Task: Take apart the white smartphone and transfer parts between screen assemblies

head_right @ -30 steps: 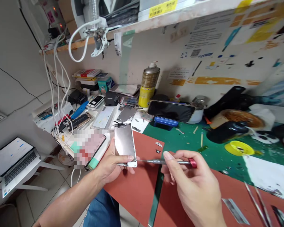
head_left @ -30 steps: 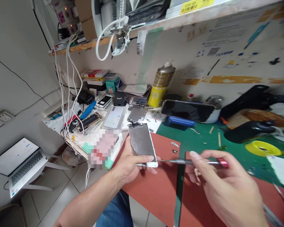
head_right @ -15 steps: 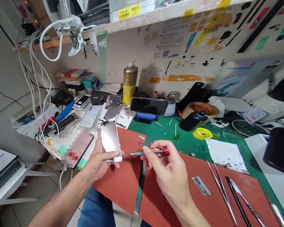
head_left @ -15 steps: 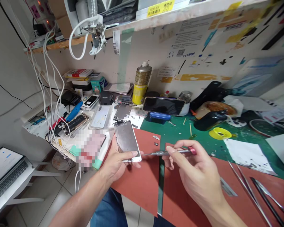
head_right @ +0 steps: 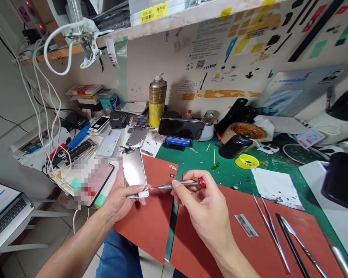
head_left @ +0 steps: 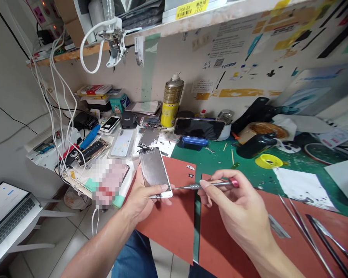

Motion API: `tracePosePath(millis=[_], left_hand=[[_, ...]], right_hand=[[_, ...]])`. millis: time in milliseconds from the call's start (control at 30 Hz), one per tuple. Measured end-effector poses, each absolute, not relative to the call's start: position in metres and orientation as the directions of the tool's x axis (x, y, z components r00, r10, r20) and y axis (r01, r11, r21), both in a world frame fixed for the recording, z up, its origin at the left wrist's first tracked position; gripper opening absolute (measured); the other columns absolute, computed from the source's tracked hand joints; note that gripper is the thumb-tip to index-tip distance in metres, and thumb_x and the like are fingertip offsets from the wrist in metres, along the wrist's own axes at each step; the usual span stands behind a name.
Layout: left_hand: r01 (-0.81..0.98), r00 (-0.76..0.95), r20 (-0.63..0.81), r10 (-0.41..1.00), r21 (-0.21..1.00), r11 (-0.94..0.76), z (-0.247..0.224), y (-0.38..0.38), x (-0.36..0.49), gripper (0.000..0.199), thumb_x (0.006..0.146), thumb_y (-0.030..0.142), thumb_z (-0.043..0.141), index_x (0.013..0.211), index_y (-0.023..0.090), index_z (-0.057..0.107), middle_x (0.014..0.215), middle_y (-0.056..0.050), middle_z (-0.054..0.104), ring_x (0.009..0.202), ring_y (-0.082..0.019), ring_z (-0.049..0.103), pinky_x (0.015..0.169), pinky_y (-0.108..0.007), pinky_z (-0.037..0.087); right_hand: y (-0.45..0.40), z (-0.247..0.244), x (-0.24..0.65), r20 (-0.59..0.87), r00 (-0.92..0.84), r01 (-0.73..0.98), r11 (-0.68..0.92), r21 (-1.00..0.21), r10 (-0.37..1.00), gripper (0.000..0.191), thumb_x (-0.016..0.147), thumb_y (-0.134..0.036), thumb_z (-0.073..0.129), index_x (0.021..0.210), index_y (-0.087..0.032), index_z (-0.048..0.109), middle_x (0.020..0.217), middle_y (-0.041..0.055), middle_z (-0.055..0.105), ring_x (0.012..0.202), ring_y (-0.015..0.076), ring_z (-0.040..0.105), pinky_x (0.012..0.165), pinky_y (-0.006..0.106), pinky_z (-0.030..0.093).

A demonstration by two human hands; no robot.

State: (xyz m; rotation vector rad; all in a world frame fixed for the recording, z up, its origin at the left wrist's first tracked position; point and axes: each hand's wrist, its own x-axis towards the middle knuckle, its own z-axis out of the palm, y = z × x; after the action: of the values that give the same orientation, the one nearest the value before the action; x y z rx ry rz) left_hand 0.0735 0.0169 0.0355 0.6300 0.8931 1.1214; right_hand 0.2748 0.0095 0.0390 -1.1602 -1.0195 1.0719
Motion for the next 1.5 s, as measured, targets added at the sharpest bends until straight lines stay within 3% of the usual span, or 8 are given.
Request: tracePosePath(millis=[167,300,467,767,1133,1233,1367,1500], left_hand=[[-0.486,0.168,-0.282,0.945,0.81,0.328,0.0361,0.0175,0.074,0.096,0.07,0.012,0.091,0.145,0.03,0.035,0.102,-0.005,0.071,0.108,-0.041,0.076,0.049,-0.027,0.06],[-0.487,0.151,-0.298,0.943,0.808,0.333,0.0377,0.0177,0.075,0.101,0.068,0.012,0.092,0.148,0.031,0.032,0.104,-0.005,0.07,0.109,-0.041,0.076,0.048,-0.027,0.059],[-0.482,0.155,-0.283,0.947,0.815,0.322,0.0367,0.0177,0.0748,0.095,0.071,0.012,0.09,0.146,0.03,0.035,0.104,-0.005,0.07,0.11,-0.041,0.076,0.049,-0.027,0.06],[-0.478,0.143,-0.287,0.947,0.818,0.32,0.0373,0.0169,0.0752,0.098,0.069,0.012,0.09,0.147,0.03,0.032,0.101,-0.005,0.071,0.11,-0.042,0.076,0.048,-0.027,0.059],[-0.436,0.118,-0.264,0.957,0.853,0.289,0.038,0.0202,0.0748,0.077,0.074,0.015,0.09,0.134,0.027,0.043,0.097,-0.005,0.071,0.101,-0.035,0.078,0.048,-0.025,0.057],[-0.417,0.116,-0.269,0.956,0.861,0.293,0.039,0.0214,0.0753,0.079,0.075,0.014,0.089,0.138,0.029,0.043,0.097,-0.005,0.072,0.101,-0.033,0.078,0.05,-0.025,0.057],[-0.404,0.095,-0.283,0.954,0.865,0.297,0.0409,0.0227,0.0759,0.086,0.073,0.014,0.091,0.142,0.03,0.043,0.101,-0.006,0.072,0.105,-0.035,0.077,0.05,-0.025,0.056],[-0.384,0.098,-0.283,0.954,0.874,0.298,0.04,0.0238,0.0748,0.09,0.073,0.016,0.092,0.145,0.031,0.042,0.101,-0.006,0.073,0.102,-0.035,0.078,0.052,-0.025,0.057]], right_hand=[[0.0095,0.04,0.2749,0.022,0.183,-0.127,0.046,-0.991,0.983,0.04,0.083,-0.051,0.086,0.091,-0.025,0.057,0.057,-0.003,0.064,0.042,0.0131,0.054,0.038,0.022,0.045],[0.0096,0.0388,0.2754,0.063,0.185,-0.105,0.084,-0.991,0.981,0.039,0.082,-0.047,0.088,0.092,-0.025,0.058,0.062,-0.0019,0.067,0.049,0.0143,0.061,0.047,0.023,0.053],[0.0085,0.0371,0.2766,0.042,0.182,-0.117,0.064,-0.991,0.982,0.038,0.084,-0.048,0.086,0.092,-0.025,0.057,0.058,-0.0039,0.062,0.044,0.0129,0.054,0.039,0.021,0.046],[0.0092,0.0366,0.2767,0.068,0.154,-0.133,0.089,-0.987,0.986,0.036,0.086,-0.046,0.086,0.092,-0.025,0.057,0.06,-0.0034,0.064,0.045,0.0124,0.054,0.041,0.022,0.046],[0.0111,0.0404,0.2761,0.114,0.147,-0.182,0.14,-0.973,0.983,0.032,0.09,-0.043,0.082,0.092,-0.025,0.056,0.063,-0.0043,0.064,0.053,0.0131,0.061,0.052,0.024,0.051],[0.0127,0.0409,0.276,0.075,0.138,-0.182,0.1,-0.978,0.988,0.031,0.093,-0.044,0.079,0.091,-0.025,0.053,0.06,-0.0054,0.063,0.046,0.0114,0.054,0.045,0.022,0.044],[0.0135,0.042,0.2758,0.099,0.135,-0.189,0.124,-0.974,0.986,0.03,0.092,-0.041,0.079,0.092,-0.025,0.053,0.063,-0.0051,0.065,0.052,0.0121,0.06,0.053,0.024,0.048],[0.0145,0.0447,0.2756,0.085,0.132,-0.198,0.11,-0.974,0.988,0.032,0.092,-0.043,0.078,0.091,-0.025,0.052,0.063,-0.0053,0.065,0.049,0.0112,0.057,0.049,0.023,0.044]])
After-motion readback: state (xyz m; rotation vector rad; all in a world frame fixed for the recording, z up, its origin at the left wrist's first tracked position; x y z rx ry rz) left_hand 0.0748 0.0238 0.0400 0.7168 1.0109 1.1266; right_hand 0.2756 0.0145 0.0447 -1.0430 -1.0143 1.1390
